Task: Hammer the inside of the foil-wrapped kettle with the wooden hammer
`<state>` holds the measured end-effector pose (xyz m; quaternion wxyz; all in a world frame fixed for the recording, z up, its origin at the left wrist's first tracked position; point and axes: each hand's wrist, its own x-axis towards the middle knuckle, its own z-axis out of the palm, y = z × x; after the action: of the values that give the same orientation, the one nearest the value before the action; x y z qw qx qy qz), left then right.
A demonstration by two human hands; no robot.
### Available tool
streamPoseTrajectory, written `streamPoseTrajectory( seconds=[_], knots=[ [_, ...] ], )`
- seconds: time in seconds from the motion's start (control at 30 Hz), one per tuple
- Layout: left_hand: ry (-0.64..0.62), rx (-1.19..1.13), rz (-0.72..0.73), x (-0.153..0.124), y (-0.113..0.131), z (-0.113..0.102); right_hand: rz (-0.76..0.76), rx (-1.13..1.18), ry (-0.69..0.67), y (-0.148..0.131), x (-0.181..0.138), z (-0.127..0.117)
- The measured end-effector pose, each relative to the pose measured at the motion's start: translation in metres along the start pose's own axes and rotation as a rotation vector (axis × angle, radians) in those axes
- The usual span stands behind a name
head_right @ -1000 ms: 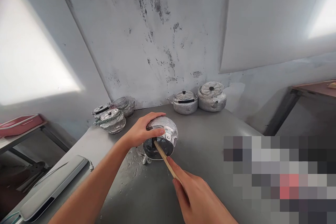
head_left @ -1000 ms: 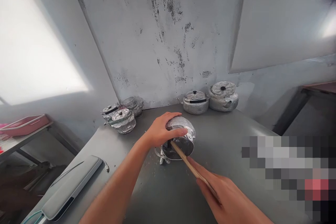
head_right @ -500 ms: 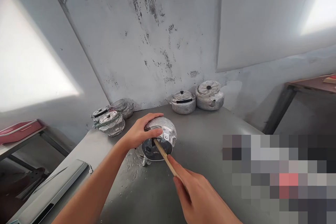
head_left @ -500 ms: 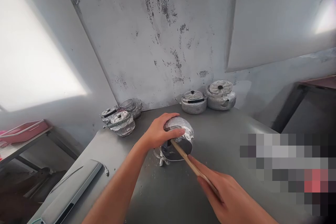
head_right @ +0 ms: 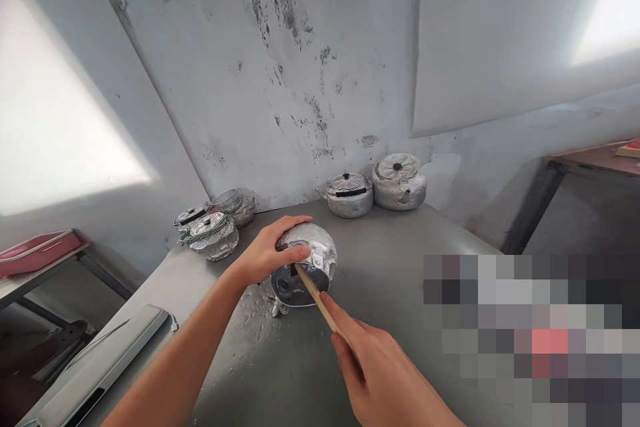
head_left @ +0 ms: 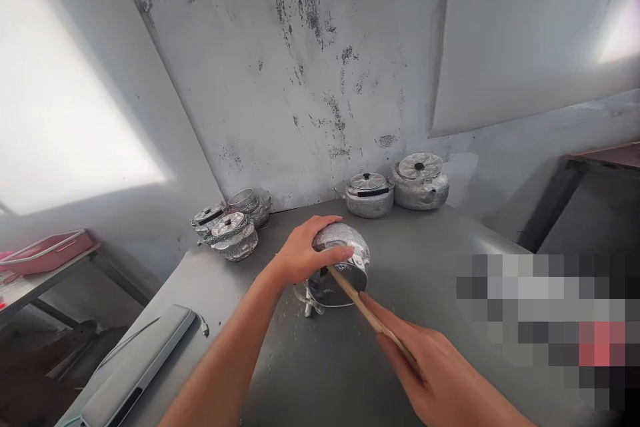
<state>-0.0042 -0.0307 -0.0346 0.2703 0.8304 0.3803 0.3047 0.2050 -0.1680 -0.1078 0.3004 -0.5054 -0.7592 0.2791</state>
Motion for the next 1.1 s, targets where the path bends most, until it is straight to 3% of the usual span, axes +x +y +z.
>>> streamPoseTrajectory(
  seconds=[0.3,0.73,0.97,1.1],
  knots=[
    [-0.006,0.002,-0.002,-0.0005,0.0012,0.0001,0.002,0.079,-0.078,-0.0032,0.0017,0.0],
    [-0.004,0.014,0.007,-0.0009,0.0018,0.0004,-0.01,0.047,0.019,-0.0042,0.0021,-0.0002],
    [-0.002,0.037,0.007,-0.0009,0.0024,0.0005,0.001,0.046,-0.046,-0.0032,0.0025,0.0013],
    [-0.005,0.035,0.01,-0.0008,0.0027,0.0008,-0.014,0.037,-0.004,-0.0028,0.0023,0.0021]
  ],
)
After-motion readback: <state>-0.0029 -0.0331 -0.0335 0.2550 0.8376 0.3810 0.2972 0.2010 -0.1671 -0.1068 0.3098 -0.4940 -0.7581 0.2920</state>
